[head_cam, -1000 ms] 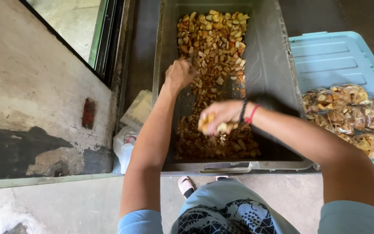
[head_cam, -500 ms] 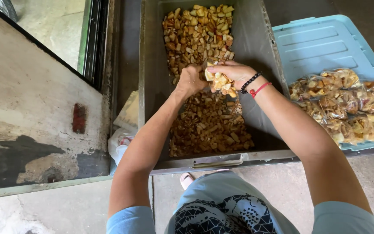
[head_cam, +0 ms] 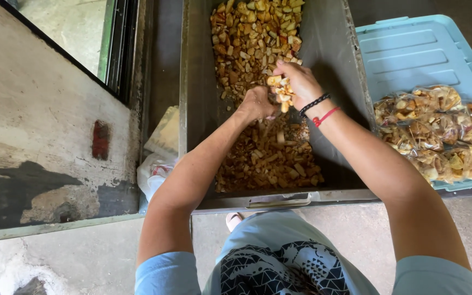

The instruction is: The person opens plastic bags, scoops chopped snack pieces from a large container into each bag by hand, and places the filled bags onto a plastic lid.

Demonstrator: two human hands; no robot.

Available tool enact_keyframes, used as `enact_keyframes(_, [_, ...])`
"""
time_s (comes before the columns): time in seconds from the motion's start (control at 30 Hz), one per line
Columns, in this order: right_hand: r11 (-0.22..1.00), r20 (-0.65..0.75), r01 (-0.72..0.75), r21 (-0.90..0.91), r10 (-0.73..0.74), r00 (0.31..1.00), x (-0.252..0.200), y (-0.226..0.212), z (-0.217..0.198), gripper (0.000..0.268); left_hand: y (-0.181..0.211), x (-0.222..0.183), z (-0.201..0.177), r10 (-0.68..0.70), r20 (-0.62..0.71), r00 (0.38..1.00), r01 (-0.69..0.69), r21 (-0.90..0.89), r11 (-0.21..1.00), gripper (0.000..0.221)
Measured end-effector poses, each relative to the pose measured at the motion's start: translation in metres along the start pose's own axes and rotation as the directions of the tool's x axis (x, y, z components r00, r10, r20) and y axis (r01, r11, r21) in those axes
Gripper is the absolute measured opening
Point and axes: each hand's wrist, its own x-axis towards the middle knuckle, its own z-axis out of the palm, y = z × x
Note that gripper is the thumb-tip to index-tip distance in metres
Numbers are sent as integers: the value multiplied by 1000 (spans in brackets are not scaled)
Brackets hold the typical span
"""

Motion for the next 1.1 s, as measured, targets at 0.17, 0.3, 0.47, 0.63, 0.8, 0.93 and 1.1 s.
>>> enact_keyframes(0.17, [944, -23, 295, -148, -302, 953, 6, 23, 16, 24, 22, -21, -27, -167, 64, 984, 178, -345, 921, 14])
enact_keyframes(0.3, [970, 143, 199, -143, -179, 974, -9, 12, 24, 14, 24, -26, -45, -193, 48, 980, 196, -395, 897, 13])
enact_keyframes(0.47, [867, 218, 390, -308, -335, 917, -6, 5, 23, 11, 17, -24, -57, -167, -81, 983, 134, -317, 939, 26])
enact_keyframes(0.63, [837, -67, 248, -488, -319, 946, 23, 45, -13, 28, -27, 7, -44, -194, -98, 976, 127, -464, 876, 37])
enact_keyframes(0.8, [68, 144, 128, -989, 368, 919, 30, 191, -39, 46, -58, 48, -26, -123, 270, 955, 129, -750, -649, 43])
enact_keyframes(0.93, [722, 506, -126, -680, 587, 632, -9, 286, -33, 54, -61, 45, -25, -86, 240, 967, 115, -711, -694, 36])
enact_keyframes(1.1, [304, 583, 551, -777, 678, 448, 3, 275, -31, 47, -48, 15, -44, -26, -291, 956, -25, -170, 985, 62])
